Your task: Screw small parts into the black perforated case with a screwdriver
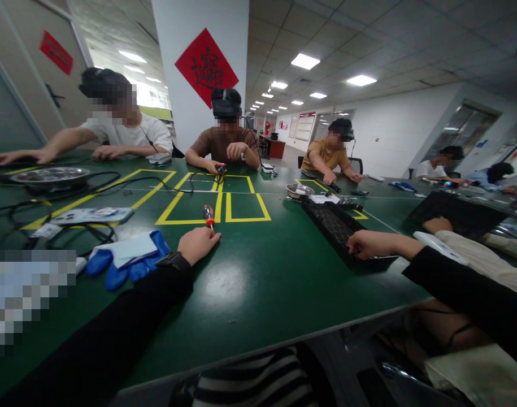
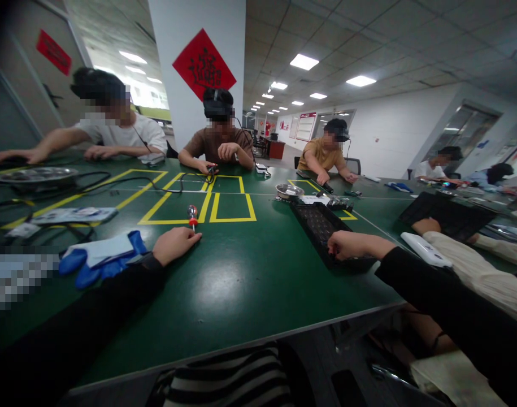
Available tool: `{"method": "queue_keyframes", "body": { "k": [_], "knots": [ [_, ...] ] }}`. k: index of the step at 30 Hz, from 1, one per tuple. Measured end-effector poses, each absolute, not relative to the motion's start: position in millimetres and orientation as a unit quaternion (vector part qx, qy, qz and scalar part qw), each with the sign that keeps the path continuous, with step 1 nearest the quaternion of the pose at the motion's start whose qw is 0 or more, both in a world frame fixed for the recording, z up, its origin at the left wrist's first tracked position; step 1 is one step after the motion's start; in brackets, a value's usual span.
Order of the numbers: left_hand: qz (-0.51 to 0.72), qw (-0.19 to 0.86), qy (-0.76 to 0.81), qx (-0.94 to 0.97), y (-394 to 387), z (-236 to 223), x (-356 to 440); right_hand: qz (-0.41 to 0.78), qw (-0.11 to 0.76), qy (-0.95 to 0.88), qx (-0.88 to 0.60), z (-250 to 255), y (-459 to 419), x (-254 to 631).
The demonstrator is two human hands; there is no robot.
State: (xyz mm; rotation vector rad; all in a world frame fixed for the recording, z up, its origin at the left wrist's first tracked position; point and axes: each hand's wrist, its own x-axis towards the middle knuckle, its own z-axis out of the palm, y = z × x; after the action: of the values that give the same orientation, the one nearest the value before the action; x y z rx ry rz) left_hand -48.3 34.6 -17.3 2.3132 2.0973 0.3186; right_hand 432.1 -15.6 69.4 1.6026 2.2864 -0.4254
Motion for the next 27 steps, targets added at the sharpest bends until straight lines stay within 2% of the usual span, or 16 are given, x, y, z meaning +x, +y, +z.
{"method": "queue_keyframes", "body": {
  "k": [5,11,20,27],
  "knots": [
    [0.1,0.003,0.669,0.737,33.6,-15.8,-48.0,-0.186,0.146,0.802,0.549,73.6,-13.3,437.2],
    [0.097,0.008,0.673,0.733,33.4,-14.7,-47.7,-0.126,0.139,0.824,0.535,66.3,-12.0,440.1],
    [0.091,0.007,0.67,0.737,34.2,-15.4,-47.9,-0.023,0.148,0.888,0.435,62.7,-16.2,445.5],
    [0.099,0.004,0.67,0.736,33.8,-16.2,-48.5,-0.071,0.14,0.879,0.451,70.9,-24.7,437.6]
  ]
}}
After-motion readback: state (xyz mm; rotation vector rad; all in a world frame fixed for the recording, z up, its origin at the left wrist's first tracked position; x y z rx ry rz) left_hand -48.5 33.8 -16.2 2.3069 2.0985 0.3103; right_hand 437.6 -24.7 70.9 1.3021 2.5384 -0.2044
